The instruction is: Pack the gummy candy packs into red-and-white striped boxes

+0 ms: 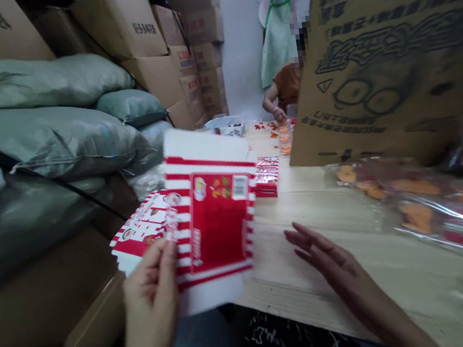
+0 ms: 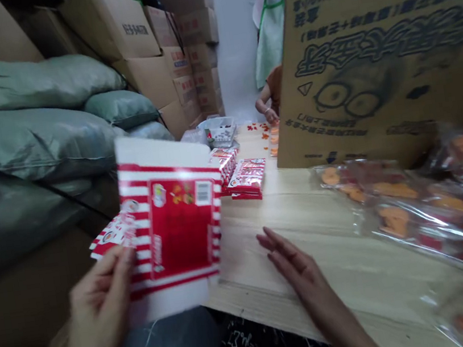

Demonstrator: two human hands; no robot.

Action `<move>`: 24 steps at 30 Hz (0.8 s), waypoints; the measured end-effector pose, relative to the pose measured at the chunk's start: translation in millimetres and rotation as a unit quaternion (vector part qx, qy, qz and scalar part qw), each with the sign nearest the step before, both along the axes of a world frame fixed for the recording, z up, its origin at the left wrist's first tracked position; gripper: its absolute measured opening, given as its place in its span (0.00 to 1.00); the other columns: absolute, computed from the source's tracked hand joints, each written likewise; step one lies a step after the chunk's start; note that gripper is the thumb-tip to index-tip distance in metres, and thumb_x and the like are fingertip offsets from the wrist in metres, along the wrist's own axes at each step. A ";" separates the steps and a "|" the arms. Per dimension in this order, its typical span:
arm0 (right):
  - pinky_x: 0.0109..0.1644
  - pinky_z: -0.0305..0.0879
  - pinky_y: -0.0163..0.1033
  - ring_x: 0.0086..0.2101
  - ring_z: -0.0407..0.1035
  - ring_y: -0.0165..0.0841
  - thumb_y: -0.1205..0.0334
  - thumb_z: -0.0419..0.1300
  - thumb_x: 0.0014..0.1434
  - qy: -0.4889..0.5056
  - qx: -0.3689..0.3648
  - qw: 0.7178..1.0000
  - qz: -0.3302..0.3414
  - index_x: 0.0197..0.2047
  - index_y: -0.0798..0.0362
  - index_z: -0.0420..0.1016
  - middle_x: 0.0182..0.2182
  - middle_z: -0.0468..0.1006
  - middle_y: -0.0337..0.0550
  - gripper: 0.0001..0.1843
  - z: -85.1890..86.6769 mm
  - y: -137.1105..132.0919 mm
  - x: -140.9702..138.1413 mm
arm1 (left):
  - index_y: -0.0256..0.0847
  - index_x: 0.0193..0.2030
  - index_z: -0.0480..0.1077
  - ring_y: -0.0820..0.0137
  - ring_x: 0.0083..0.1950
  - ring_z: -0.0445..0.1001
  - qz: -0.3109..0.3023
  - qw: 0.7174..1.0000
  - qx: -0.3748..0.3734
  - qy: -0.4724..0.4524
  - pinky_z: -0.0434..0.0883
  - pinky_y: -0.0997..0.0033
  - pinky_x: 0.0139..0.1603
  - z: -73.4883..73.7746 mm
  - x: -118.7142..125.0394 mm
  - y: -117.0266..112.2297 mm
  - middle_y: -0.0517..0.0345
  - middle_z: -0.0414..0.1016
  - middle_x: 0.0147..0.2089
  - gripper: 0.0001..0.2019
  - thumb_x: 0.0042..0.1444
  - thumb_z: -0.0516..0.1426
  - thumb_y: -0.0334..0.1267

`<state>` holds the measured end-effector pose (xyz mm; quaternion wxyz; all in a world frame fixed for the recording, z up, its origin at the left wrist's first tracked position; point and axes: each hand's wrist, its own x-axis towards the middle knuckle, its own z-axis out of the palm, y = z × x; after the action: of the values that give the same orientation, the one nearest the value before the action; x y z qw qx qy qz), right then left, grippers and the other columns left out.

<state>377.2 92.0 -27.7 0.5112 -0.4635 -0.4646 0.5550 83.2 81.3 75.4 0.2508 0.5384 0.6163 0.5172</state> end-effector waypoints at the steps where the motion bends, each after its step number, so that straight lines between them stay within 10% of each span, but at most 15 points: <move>1: 0.71 0.60 0.57 0.64 0.68 0.45 0.41 0.64 0.64 0.034 0.001 0.999 0.015 0.70 0.38 0.66 0.64 0.75 0.47 0.34 1.9 -19.0 -5.6 | 0.42 0.50 0.77 0.60 0.37 0.82 -0.066 0.994 -0.058 -0.066 0.78 0.67 0.35 -14.3 16.1 -9.1 0.53 0.84 0.40 0.21 0.64 0.57 0.57; 3: 0.65 0.69 0.56 0.60 0.73 0.45 0.43 0.63 0.66 0.094 -0.021 0.995 0.006 0.71 0.36 0.63 0.63 0.76 0.47 0.33 1.9 -49.4 -11.6 | 0.41 0.54 0.76 0.56 0.45 0.83 -0.164 0.972 -0.130 -0.105 0.80 0.61 0.42 -46.0 42.2 -23.2 0.48 0.84 0.47 0.22 0.67 0.54 0.56; 6: 0.59 0.74 0.57 0.56 0.76 0.46 0.45 0.62 0.67 0.115 -0.050 0.992 -0.009 0.66 0.38 0.70 0.60 0.79 0.47 0.27 -5.5 -81.9 -5.9 | 0.46 0.67 0.65 0.54 0.64 0.74 -0.153 0.987 -0.021 0.039 0.74 0.52 0.61 -78.6 65.1 -34.5 0.45 0.73 0.66 0.24 0.67 0.58 0.47; 10: 0.68 0.64 0.59 0.62 0.71 0.45 0.47 0.61 0.68 0.061 -0.064 0.996 0.019 0.62 0.40 0.75 0.61 0.78 0.46 0.22 -15.2 -113.7 8.8 | 0.51 0.68 0.61 0.55 0.67 0.68 -0.258 0.935 0.100 0.223 0.67 0.48 0.67 -79.4 78.3 -33.9 0.48 0.70 0.65 0.25 0.66 0.59 0.37; 19: 0.63 0.69 0.54 0.56 0.76 0.41 0.54 0.55 0.73 -0.004 -0.064 0.998 0.017 0.64 0.39 0.74 0.59 0.80 0.42 0.19 -33.6 -149.4 12.0 | 0.42 0.40 0.67 0.61 0.44 0.75 -0.392 0.897 -0.106 0.174 0.74 0.60 0.46 -100.2 82.3 -18.4 0.54 0.75 0.42 0.12 0.58 0.66 0.41; 24: 0.61 0.70 0.49 0.55 0.77 0.38 0.68 0.55 0.70 -0.135 -0.009 0.990 -0.034 0.63 0.44 0.75 0.55 0.83 0.42 0.22 -38.2 -152.4 16.6 | 0.43 0.45 0.74 0.57 0.41 0.82 -0.482 0.809 -0.335 0.036 0.80 0.58 0.42 -114.5 81.6 -6.3 0.53 0.83 0.41 0.18 0.53 0.67 0.50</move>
<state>393.8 -60.5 -65.9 0.4580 -0.5541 -0.5085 0.4739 164.8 75.0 -39.1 0.6101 0.6671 0.4213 0.0722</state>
